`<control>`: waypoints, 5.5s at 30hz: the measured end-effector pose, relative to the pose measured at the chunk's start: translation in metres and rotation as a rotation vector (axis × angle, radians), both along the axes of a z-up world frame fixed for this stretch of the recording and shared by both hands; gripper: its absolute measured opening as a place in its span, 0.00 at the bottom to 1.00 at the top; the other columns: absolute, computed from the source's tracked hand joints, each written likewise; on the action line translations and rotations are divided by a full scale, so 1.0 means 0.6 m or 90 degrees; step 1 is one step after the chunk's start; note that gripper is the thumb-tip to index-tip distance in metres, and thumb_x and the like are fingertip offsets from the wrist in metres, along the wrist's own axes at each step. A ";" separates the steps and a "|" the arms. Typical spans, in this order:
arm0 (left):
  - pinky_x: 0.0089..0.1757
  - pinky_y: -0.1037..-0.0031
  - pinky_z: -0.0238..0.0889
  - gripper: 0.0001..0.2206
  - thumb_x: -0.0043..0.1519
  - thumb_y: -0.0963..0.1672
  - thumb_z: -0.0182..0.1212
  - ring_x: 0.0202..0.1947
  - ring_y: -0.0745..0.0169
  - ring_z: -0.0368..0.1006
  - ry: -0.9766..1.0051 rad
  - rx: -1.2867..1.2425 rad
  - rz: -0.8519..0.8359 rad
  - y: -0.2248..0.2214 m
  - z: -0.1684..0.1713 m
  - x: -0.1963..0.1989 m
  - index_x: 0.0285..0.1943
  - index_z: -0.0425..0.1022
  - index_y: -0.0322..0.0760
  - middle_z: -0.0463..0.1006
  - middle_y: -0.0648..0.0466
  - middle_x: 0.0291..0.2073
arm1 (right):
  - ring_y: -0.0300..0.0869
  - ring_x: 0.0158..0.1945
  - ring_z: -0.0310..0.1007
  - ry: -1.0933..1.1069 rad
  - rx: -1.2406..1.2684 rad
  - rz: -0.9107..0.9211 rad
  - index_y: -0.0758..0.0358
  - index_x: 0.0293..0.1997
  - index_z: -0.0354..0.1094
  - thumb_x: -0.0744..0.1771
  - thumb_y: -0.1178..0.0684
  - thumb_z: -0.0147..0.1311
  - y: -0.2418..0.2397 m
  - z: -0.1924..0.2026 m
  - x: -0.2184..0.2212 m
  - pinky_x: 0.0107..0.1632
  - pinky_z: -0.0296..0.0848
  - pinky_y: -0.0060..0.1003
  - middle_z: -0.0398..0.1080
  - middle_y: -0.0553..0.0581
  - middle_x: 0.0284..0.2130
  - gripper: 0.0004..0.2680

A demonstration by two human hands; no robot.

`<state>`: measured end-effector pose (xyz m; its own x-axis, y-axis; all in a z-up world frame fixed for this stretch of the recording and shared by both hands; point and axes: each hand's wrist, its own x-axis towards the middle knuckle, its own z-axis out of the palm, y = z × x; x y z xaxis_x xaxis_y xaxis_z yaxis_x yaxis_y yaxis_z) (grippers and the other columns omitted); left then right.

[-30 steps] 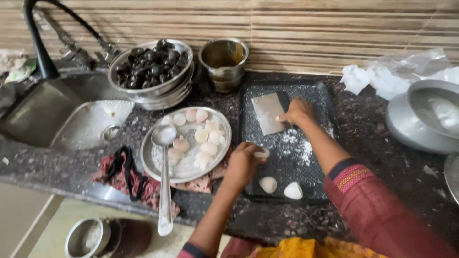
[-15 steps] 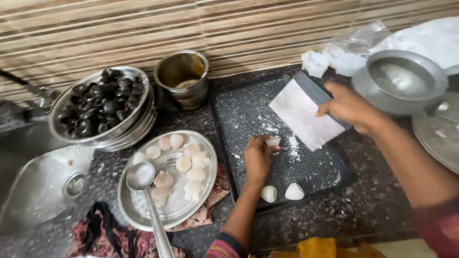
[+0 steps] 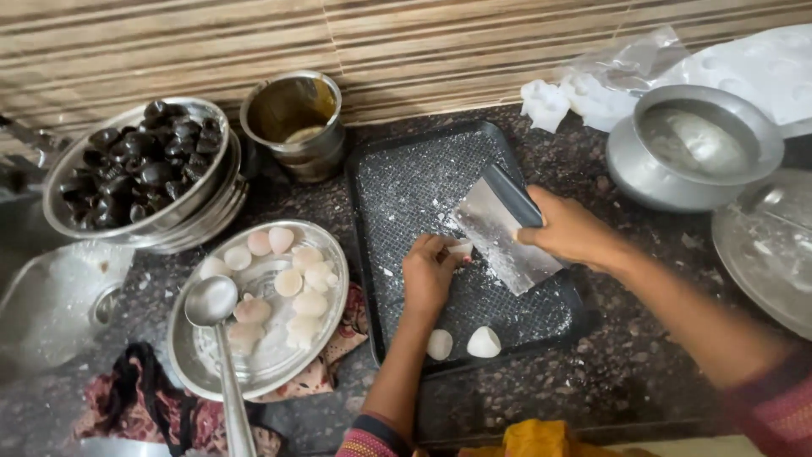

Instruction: Cleaning and preparing small white vegetable pieces on a tray and putting them in water.

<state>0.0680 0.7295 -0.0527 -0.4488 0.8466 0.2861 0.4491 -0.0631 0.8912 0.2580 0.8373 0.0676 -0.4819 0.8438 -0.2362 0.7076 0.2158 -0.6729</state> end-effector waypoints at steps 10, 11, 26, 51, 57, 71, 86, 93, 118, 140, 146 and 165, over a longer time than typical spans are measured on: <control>0.38 0.64 0.72 0.10 0.51 0.35 0.67 0.35 0.47 0.79 0.107 0.038 -0.022 -0.005 0.006 0.003 0.41 0.80 0.31 0.79 0.46 0.36 | 0.53 0.27 0.78 -0.126 0.030 0.133 0.71 0.45 0.64 0.59 0.46 0.69 0.046 0.001 -0.028 0.33 0.72 0.49 0.73 0.67 0.23 0.21; 0.38 0.64 0.72 0.10 0.51 0.35 0.67 0.35 0.47 0.79 0.106 0.036 -0.016 -0.007 0.008 0.007 0.41 0.80 0.31 0.79 0.46 0.36 | 0.53 0.27 0.78 -0.127 0.029 0.139 0.71 0.45 0.64 0.59 0.46 0.69 0.046 0.002 -0.031 0.33 0.72 0.49 0.73 0.67 0.23 0.21; 0.34 0.70 0.74 0.09 0.55 0.34 0.65 0.31 0.56 0.81 0.040 0.019 0.022 -0.006 0.014 0.018 0.42 0.81 0.31 0.79 0.49 0.32 | 0.64 0.39 0.79 -0.182 0.084 0.181 0.70 0.47 0.62 0.61 0.50 0.65 0.042 0.000 -0.089 0.42 0.76 0.56 0.76 0.73 0.30 0.17; 0.36 0.68 0.72 0.10 0.54 0.34 0.67 0.33 0.52 0.78 0.042 0.020 0.044 -0.035 0.045 0.005 0.44 0.77 0.29 0.76 0.45 0.44 | 0.55 0.32 0.81 -0.126 0.016 0.145 0.70 0.51 0.63 0.61 0.49 0.66 0.043 0.034 -0.086 0.37 0.76 0.50 0.75 0.66 0.30 0.20; 0.35 0.71 0.72 0.10 0.52 0.35 0.67 0.30 0.57 0.78 0.046 0.015 0.102 -0.026 0.016 0.015 0.41 0.79 0.28 0.79 0.48 0.37 | 0.59 0.35 0.80 -0.084 0.098 0.209 0.72 0.50 0.61 0.61 0.49 0.66 0.030 -0.019 -0.073 0.39 0.75 0.52 0.74 0.70 0.29 0.20; 0.31 0.71 0.69 0.06 0.52 0.37 0.71 0.26 0.60 0.77 0.019 0.006 0.106 -0.012 0.018 -0.010 0.37 0.84 0.31 0.81 0.48 0.29 | 0.65 0.43 0.78 -0.112 0.159 0.230 0.73 0.46 0.64 0.59 0.52 0.67 0.053 -0.033 -0.130 0.45 0.76 0.53 0.75 0.76 0.34 0.19; 0.33 0.68 0.70 0.07 0.53 0.37 0.71 0.28 0.55 0.77 0.020 -0.024 0.092 -0.032 0.013 -0.014 0.40 0.82 0.31 0.79 0.46 0.29 | 0.65 0.43 0.77 -0.087 0.188 0.264 0.71 0.54 0.60 0.60 0.52 0.66 0.075 -0.086 -0.198 0.44 0.74 0.55 0.75 0.74 0.36 0.22; 0.40 0.71 0.75 0.12 0.53 0.34 0.66 0.38 0.55 0.80 -0.092 -0.013 0.040 -0.043 0.011 -0.032 0.46 0.80 0.31 0.78 0.46 0.45 | 0.59 0.33 0.81 -0.104 0.083 0.174 0.69 0.54 0.60 0.61 0.48 0.65 0.043 0.016 -0.138 0.38 0.75 0.52 0.74 0.71 0.27 0.22; 0.39 0.63 0.74 0.08 0.51 0.36 0.68 0.33 0.44 0.80 0.114 0.018 0.170 -0.033 -0.035 -0.024 0.39 0.84 0.30 0.82 0.42 0.33 | 0.63 0.29 0.78 -0.099 0.313 0.334 0.74 0.46 0.59 0.62 0.61 0.55 -0.043 -0.034 -0.171 0.32 0.77 0.52 0.73 0.73 0.21 0.12; 0.40 0.60 0.72 0.07 0.58 0.41 0.72 0.37 0.44 0.77 0.060 0.040 0.007 -0.040 -0.027 0.024 0.40 0.79 0.32 0.79 0.41 0.36 | 0.60 0.36 0.79 -0.102 0.347 0.318 0.68 0.49 0.62 0.64 0.59 0.57 0.056 -0.106 -0.326 0.37 0.76 0.53 0.75 0.69 0.31 0.11; 0.38 0.59 0.69 0.11 0.54 0.40 0.73 0.36 0.44 0.74 0.099 -0.007 0.104 -0.027 -0.035 0.009 0.40 0.74 0.32 0.74 0.43 0.37 | 0.52 0.33 0.79 -0.084 0.148 0.188 0.66 0.50 0.62 0.61 0.50 0.66 0.115 -0.008 -0.217 0.35 0.78 0.48 0.75 0.65 0.35 0.19; 0.54 0.61 0.69 0.29 0.49 0.41 0.77 0.54 0.35 0.72 0.125 -0.030 0.004 0.097 -0.087 0.020 0.61 0.73 0.29 0.68 0.36 0.60 | 0.47 0.39 0.79 0.086 0.115 -0.101 0.66 0.50 0.70 0.59 0.50 0.69 -0.023 -0.005 0.044 0.42 0.75 0.43 0.79 0.63 0.38 0.19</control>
